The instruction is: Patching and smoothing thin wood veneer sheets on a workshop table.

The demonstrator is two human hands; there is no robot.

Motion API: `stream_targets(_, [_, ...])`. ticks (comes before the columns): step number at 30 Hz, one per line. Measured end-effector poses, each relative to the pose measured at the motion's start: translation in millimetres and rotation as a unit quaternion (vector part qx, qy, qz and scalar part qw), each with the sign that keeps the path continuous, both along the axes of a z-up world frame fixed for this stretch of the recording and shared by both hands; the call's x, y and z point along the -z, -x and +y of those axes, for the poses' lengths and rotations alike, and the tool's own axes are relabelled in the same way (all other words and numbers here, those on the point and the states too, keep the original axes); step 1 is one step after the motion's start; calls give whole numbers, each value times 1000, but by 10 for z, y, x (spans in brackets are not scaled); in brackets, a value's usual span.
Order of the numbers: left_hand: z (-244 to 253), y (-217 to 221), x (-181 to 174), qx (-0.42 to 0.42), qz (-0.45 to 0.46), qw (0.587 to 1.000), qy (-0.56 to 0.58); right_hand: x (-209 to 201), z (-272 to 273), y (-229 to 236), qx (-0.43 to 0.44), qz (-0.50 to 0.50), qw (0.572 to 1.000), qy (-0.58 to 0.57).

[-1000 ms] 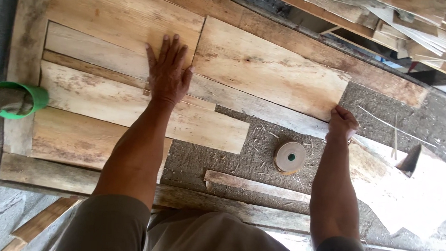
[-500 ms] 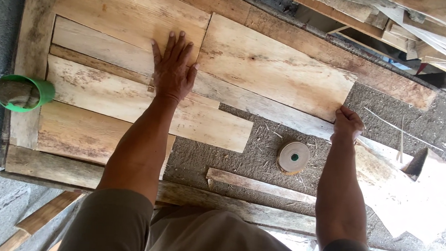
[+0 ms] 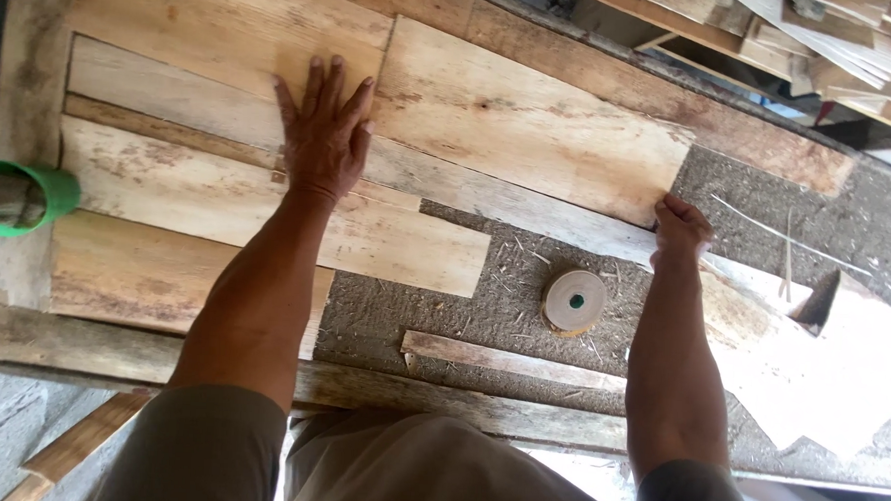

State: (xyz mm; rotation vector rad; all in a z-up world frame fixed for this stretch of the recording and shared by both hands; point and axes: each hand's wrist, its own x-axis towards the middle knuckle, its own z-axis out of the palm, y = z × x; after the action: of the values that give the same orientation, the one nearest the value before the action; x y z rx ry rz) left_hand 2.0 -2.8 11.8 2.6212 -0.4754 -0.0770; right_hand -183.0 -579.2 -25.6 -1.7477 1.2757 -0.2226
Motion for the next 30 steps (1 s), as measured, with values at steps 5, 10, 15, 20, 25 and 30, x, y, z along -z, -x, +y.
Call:
stream_targets(5, [-14,23,-79,9,6,1000,4,7,-17,1,0,-2,1000,-7])
stream_targets(10, [-9,13,-66,9,20,1000,7,-271,240,-114,27,26,999,-6])
stream_targets(15, [-18,19,-54,10,26,1000,0,-398,391,-155,17,40,999,28])
stream_targets(20, [-22,7,10,6,16,1000,-9,-165,323,-45,-24,30,995,95])
stream_targets(25, [20,43,69,7,-12,1000,-20,-339,572,-78,-131,117,951,255])
stream_targets(30, [-10,-22,-31,16,-12,1000,-21,-340,530,-116,-171,155,921,314])
